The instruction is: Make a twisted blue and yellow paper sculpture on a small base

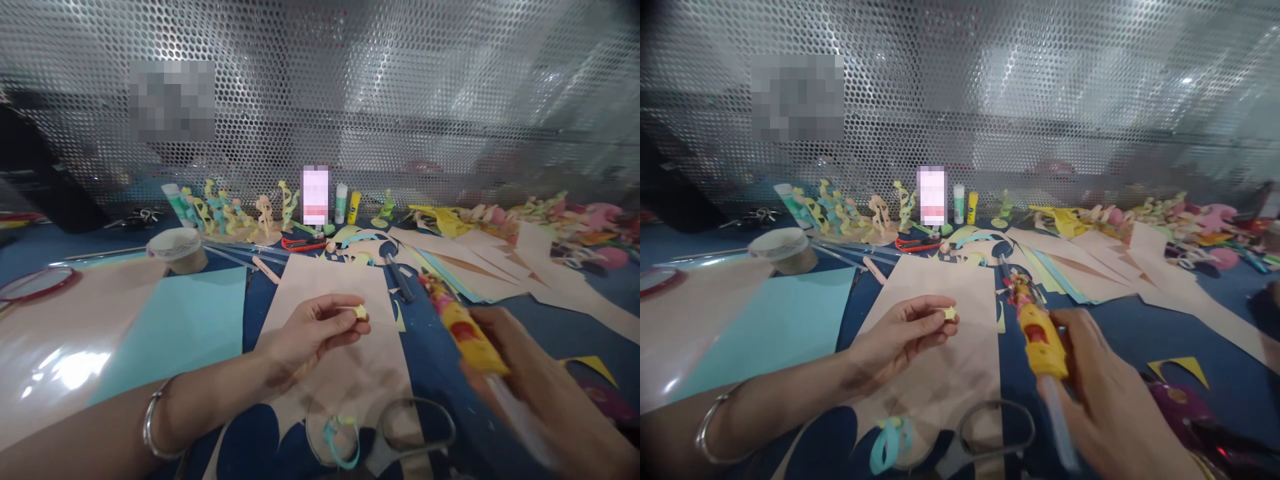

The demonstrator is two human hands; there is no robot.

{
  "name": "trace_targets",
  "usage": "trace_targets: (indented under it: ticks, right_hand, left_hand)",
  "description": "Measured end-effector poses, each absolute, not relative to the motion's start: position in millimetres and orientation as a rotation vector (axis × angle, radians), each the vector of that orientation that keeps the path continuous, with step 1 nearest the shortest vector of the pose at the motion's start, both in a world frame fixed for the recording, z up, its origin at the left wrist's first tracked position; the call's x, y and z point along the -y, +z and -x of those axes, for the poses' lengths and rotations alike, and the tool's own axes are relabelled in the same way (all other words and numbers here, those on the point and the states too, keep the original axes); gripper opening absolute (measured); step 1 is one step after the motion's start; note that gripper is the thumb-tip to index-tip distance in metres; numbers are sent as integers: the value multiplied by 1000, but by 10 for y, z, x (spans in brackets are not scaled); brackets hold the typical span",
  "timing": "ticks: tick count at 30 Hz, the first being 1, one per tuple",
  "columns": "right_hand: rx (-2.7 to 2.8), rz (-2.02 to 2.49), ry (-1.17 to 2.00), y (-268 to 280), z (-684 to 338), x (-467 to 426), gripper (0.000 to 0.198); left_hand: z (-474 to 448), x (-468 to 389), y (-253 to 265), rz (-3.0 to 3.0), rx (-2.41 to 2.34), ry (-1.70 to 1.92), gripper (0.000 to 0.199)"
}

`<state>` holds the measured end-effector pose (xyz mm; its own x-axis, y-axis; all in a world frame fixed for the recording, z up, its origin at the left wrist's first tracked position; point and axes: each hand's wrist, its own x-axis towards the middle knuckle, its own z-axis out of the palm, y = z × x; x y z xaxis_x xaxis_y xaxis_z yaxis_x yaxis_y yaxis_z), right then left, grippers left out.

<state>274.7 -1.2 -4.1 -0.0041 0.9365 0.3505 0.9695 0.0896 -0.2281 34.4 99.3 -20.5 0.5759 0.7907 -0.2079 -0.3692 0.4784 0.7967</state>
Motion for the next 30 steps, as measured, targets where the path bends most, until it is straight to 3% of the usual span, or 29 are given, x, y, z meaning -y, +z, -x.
trace_targets:
  ticks: [4,8,10,13,17,30]
  right_hand:
    - [2098,2192,-263,-69,-2841,-118,22]
    - [2206,2032,-340,-51,-2881,-154,39]
    - [2145,1841,-172,41,-2778,-171,44]
    - [1904,1587,311,208,-2492,-218,31]
    - [1762,1281,582,324,-2160,-299,34]
    - [1636,1113,570,329,-2036,-241,16]
  left_hand:
    - [-333,-999,-182,-792,-621,786,23]
    - [-313,-1019,-81,-834,-630,783,24]
    - [-310,-1027,-4,-887,-605,754,25]
    - [-323,-1017,110,-961,-547,716,26]
    - [-353,-956,205,-999,-515,695,29]
    - [-299,-752,290,-1079,-490,699,31]
